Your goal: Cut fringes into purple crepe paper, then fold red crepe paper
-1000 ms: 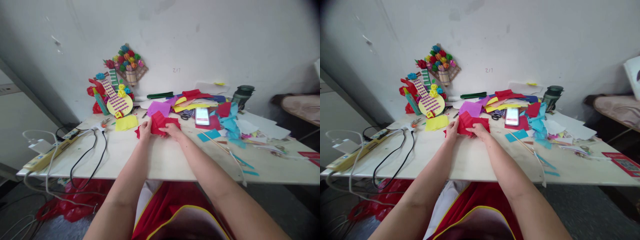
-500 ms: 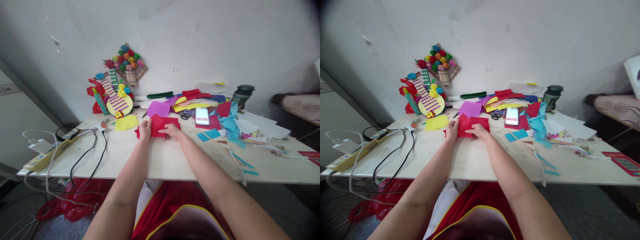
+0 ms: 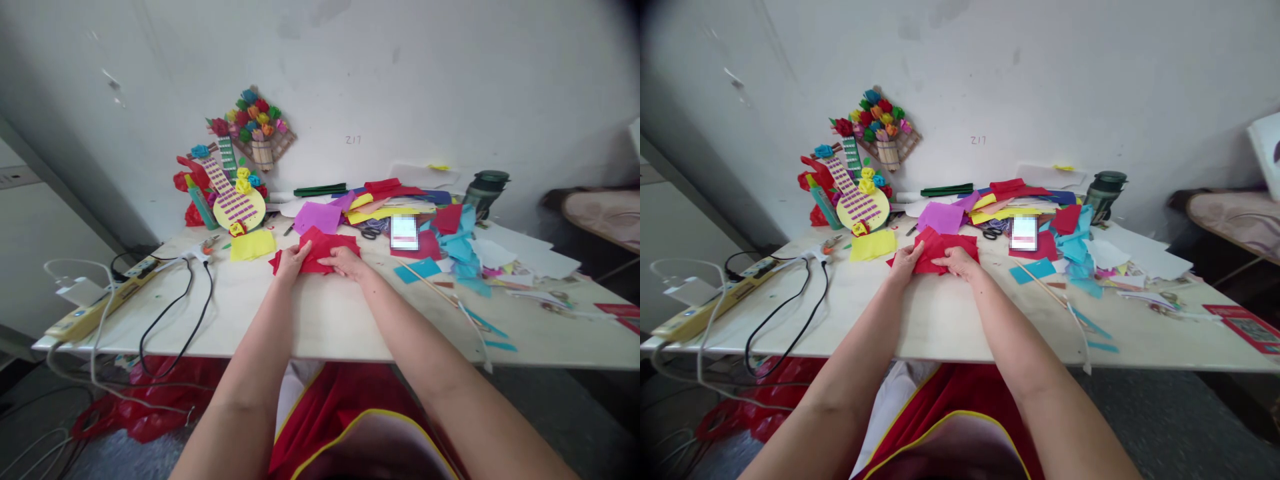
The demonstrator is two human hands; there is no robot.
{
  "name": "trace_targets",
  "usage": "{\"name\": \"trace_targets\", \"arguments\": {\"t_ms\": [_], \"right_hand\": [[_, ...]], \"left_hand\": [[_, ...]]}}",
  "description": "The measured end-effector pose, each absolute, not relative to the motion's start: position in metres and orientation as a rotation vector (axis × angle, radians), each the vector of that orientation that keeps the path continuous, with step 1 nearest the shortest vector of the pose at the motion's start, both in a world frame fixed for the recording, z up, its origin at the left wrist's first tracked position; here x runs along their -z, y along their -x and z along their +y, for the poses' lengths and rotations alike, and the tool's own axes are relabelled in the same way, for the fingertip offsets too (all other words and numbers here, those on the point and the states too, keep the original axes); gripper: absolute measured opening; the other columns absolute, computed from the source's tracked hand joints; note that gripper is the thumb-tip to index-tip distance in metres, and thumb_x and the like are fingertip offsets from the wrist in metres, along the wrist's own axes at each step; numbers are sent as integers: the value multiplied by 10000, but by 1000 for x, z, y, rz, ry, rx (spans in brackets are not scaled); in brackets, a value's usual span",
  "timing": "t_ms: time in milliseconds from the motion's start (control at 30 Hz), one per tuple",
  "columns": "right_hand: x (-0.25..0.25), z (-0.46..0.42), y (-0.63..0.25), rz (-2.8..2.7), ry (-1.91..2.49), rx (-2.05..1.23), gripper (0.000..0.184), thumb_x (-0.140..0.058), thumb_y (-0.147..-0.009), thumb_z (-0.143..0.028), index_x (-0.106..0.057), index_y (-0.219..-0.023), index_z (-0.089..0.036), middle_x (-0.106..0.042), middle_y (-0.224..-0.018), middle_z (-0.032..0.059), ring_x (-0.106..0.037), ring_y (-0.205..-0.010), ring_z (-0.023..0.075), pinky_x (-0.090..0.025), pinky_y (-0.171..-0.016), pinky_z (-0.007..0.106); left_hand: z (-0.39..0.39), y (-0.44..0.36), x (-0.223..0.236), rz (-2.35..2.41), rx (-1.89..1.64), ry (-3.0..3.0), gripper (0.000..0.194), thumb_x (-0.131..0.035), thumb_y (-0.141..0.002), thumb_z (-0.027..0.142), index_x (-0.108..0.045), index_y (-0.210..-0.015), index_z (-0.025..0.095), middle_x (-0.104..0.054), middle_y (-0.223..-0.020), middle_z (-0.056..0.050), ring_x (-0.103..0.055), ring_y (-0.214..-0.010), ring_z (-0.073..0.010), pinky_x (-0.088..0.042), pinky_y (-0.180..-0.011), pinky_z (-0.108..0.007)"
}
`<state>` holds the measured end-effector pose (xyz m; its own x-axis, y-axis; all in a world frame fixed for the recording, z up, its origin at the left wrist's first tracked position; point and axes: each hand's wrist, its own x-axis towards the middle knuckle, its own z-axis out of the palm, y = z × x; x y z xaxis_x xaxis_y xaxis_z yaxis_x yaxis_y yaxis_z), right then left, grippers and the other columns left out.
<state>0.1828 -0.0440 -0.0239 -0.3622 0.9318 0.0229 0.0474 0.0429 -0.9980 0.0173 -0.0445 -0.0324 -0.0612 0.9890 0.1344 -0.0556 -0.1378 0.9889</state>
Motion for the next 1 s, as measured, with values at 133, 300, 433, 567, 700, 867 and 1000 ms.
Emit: {"name": "trace_targets", "arguments": {"t_ms": [133,300,433,567,700,867,1000], "right_hand": [[27,-41,-183,-1513,1015,-1434,567,-811,-504,-363,-263,-531,-220,-296,-295,-126,-260,-249,26,-108,-265,180],[29,-38,-184,-1503,1011,-1438,548,-802,-526,-348,-269,-545,-223,-304,-316,-124,-254,-257,27,-113,-264,186],[27,-40,-185,-1497,1005,-1435,529,-796,-530,-344,-282,-548,-222,-304,-323,-125,-262,-256,29,-122,-267,189],[24,-42,-185,-1505,1003,-1433,507,-793,-523,-348,-304,-536,-215,-313,-318,-121,-289,-255,33,-131,-272,184],[22,-44,-185,-1516,998,-1436,468,-785,-525,-361,-344,-538,-204,-367,-332,-105,-307,-257,33,-139,-271,181],[21,-45,-185,-1524,1018,-1417,433,-773,-549,-348,-364,-544,-202,-378,-336,-99,-314,-260,38,-139,-271,184],[21,-44,-185,-1531,1021,-1425,454,-780,-538,-349,-350,-541,-206,-372,-337,-102,-321,-266,41,-151,-276,184]], "left_hand": [[-46,-15,33,1049,-1343,-1228,471,-735,-561,507,-681,-810,111,-673,-697,-77,-626,-636,-178,-486,-633,-280],[-51,-15,30,979,-1298,-1184,481,-781,-513,459,-694,-828,105,-689,-744,-97,-643,-673,-200,-498,-676,-307],[-50,-13,31,980,-1281,-1184,471,-785,-512,448,-697,-829,111,-694,-758,-97,-645,-680,-201,-499,-671,-305],[-48,-12,35,990,-1271,-1225,472,-772,-535,455,-698,-858,119,-696,-774,-94,-646,-688,-198,-498,-667,-300],[-47,-11,36,1013,-1265,-1219,498,-773,-525,467,-697,-870,116,-694,-755,-93,-644,-674,-196,-492,-647,-293],[-47,-10,34,992,-1275,-1233,481,-758,-556,468,-695,-869,109,-694,-771,-102,-643,-696,-199,-494,-656,-293],[-47,-7,34,954,-1274,-1231,447,-744,-584,462,-691,-855,111,-690,-769,-98,-639,-691,-192,-497,-666,-296]]}}
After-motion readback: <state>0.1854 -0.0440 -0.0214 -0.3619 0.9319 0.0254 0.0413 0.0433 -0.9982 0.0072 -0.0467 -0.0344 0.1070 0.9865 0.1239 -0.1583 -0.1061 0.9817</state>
